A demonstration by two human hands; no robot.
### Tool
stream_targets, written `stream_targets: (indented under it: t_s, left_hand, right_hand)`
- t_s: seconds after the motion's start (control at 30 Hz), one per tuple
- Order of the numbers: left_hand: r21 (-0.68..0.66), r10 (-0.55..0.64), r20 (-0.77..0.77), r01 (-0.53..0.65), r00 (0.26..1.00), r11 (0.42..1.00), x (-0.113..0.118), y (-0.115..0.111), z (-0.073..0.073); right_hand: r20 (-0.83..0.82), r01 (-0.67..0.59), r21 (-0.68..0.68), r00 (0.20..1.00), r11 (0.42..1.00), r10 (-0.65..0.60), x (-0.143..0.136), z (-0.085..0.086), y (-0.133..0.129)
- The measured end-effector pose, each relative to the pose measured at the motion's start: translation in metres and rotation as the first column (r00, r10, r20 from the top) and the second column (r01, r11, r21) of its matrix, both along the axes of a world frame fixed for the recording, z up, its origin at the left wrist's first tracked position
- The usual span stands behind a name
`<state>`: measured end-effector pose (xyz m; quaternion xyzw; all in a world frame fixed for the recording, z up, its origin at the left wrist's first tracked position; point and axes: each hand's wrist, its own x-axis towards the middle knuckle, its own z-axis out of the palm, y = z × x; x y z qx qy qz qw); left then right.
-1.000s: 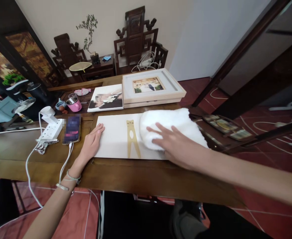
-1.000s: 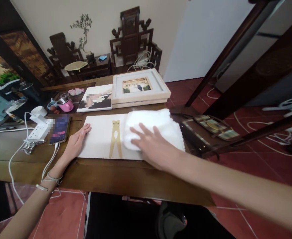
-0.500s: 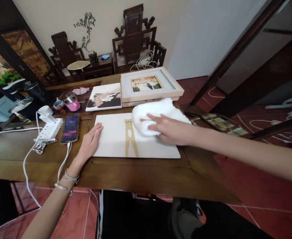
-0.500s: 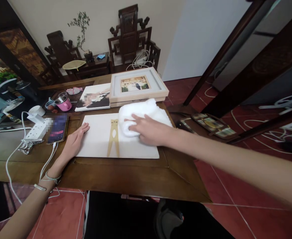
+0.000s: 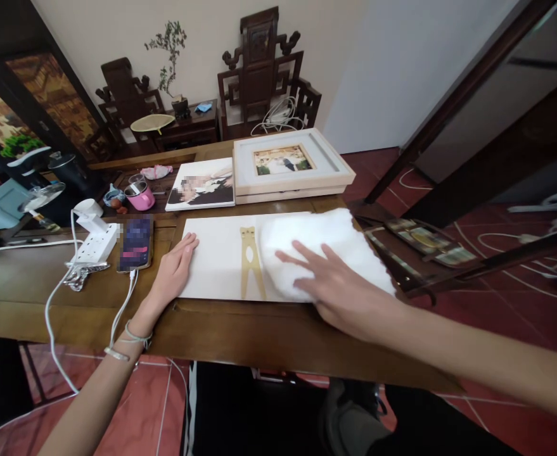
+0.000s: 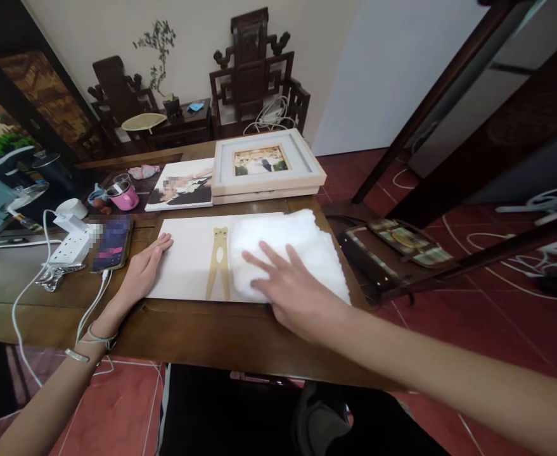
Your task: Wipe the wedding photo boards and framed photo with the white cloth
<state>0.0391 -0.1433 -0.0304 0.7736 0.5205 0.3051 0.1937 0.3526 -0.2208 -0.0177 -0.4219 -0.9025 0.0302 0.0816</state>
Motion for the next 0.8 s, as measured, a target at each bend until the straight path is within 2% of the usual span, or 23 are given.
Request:
stream_targets:
  t_s: [0.1, 0.2, 0.3, 0.5, 0.6, 0.7, 0.8]
  left_hand:
    - [0.002, 0.001, -0.003, -0.001, 1.0, 1.0, 0.0, 0.0, 0.0]
    - [0.008, -0.002, -0.007, 0.002, 1.0, 1.0, 0.0, 0.001, -0.001]
    - [0.013, -0.003, -0.008, 0.003, 1.0, 1.0, 0.0, 0.002, -0.001]
    - [0.007, 0.004, -0.005, -0.004, 1.0, 1.0, 0.0, 0.001, 0.0]
    - [0.004, 0.005, -0.007, -0.005, 1.0, 1.0, 0.0, 0.001, 0.0]
    - [0.001, 0.0, -0.009, 0.0, 1.0, 1.0, 0.0, 0.001, -0.001]
    - [-0.002, -0.004, -0.008, 0.004, 1.0, 1.0, 0.001, 0.0, 0.0]
  right_hand:
    - [-0.029, -0.065, 0.032, 0.997, 0.997, 0.066, -0.005, -0.008, -0.03]
    - [-0.038, -0.089, 0.031, 0.995, 0.996, 0.09, -0.007, -0.009, -0.036]
    - [-0.008, -0.098, -0.002, 0.995, 0.995, 0.098, -0.003, -0.002, -0.016]
    - [0.097, -0.016, -0.079, 0.995, 0.997, 0.024, 0.012, 0.016, 0.055]
    - [0.078, 0.036, -0.094, 0.997, 0.995, -0.028, 0.011, 0.016, 0.067]
    - [0.055, 0.073, -0.089, 0.996, 0.993, -0.068, 0.002, 0.013, 0.05]
    - [0.04, 0.05, -0.096, 0.998, 0.994, -0.046, -0.013, 0.011, 0.014]
